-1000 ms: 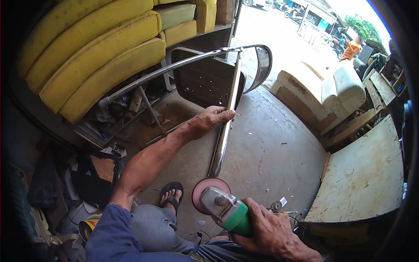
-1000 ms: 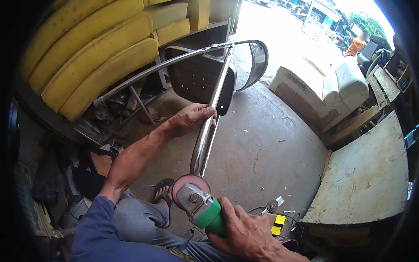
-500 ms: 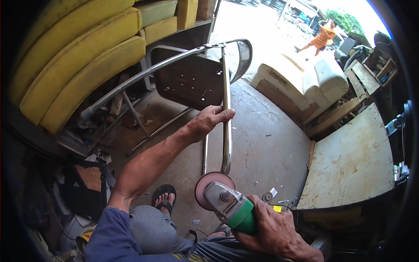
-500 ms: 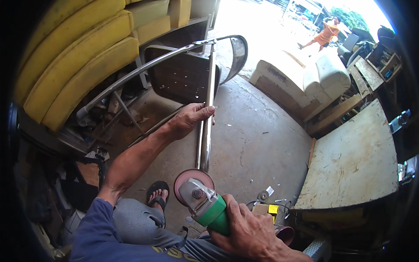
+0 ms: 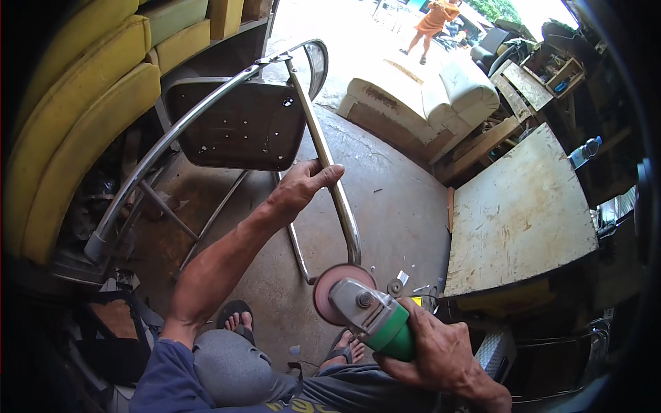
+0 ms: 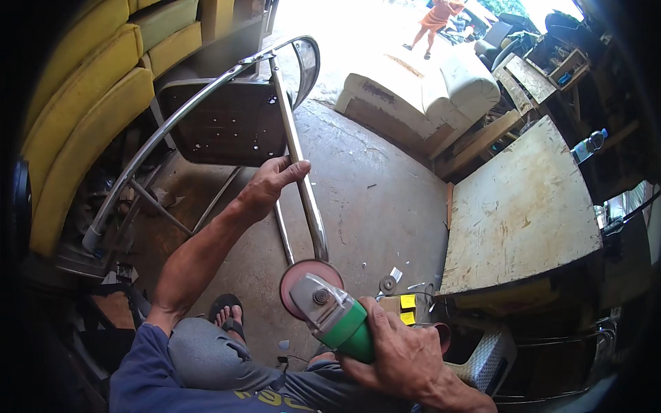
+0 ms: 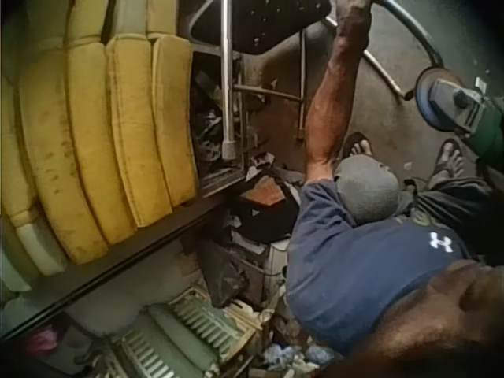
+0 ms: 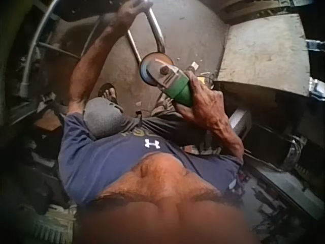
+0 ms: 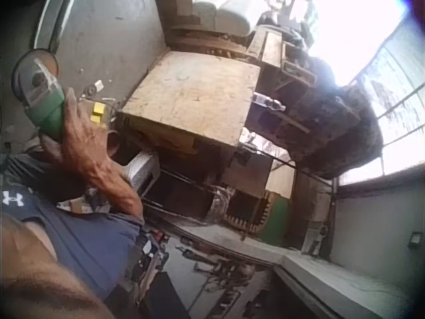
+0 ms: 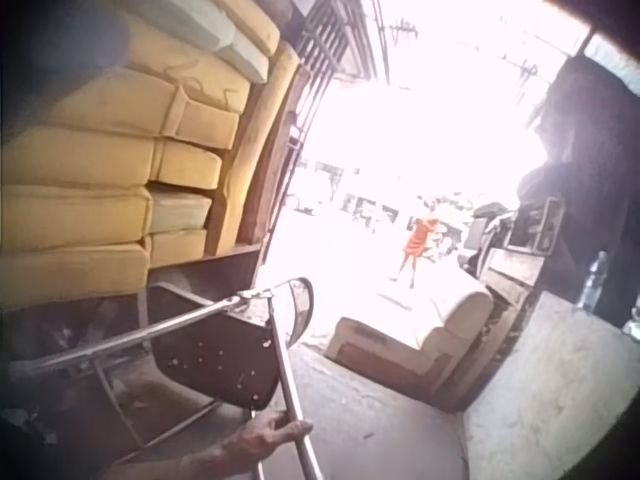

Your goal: The person uses an angle grinder to grind the metal frame of a folding chair, moving the tool along the joints and legs while holding the chair by hand.

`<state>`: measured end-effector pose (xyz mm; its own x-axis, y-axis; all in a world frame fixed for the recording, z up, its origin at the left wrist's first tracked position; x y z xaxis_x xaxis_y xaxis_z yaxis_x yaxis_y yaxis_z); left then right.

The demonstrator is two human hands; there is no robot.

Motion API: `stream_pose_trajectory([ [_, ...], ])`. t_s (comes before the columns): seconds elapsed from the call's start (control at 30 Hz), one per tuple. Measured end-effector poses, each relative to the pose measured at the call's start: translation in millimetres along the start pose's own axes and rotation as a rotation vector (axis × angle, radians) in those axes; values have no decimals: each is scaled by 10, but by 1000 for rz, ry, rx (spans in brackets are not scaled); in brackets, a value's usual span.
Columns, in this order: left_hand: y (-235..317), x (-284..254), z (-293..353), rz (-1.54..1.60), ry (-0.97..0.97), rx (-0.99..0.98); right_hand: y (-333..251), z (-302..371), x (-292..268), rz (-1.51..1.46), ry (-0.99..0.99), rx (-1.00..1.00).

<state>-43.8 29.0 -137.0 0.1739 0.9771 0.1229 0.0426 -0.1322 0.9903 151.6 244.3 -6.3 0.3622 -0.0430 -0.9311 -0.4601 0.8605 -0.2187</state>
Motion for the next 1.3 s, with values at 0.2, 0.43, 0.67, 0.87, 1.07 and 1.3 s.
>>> stream_pose_trajectory([
  [0.2,42,15,23,-36,19,2,131,83,-17,-56,42,-74],
  [0.43,13,24,30,7,44,-13,262,103,-12,-84,44,-86],
  [0.67,-132,44,-100,202,70,-89,368,26,-294,-135,181,-16],
  [0.87,-60,-774,-983,577,393,-367,871,236,-119,-347,345,216],
  [1.07,26,-745,-1332,236,468,-127,1540,607,498,-560,531,460],
  [1.3,151,-285,-719,312,301,-302,2112,806,1145,-612,628,642],
])
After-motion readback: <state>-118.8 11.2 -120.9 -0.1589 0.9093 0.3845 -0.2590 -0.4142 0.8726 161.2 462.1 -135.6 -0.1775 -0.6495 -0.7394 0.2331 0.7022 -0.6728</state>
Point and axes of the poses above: each hand's wrist, its own z-axis away from the middle knuckle, its own x-axis out of the palm, y = z × x, the point moved 8 cm from there along -z, towards the middle knuckle, and after that the axes turned 2 degrees about -z, right-handed, at the moved point
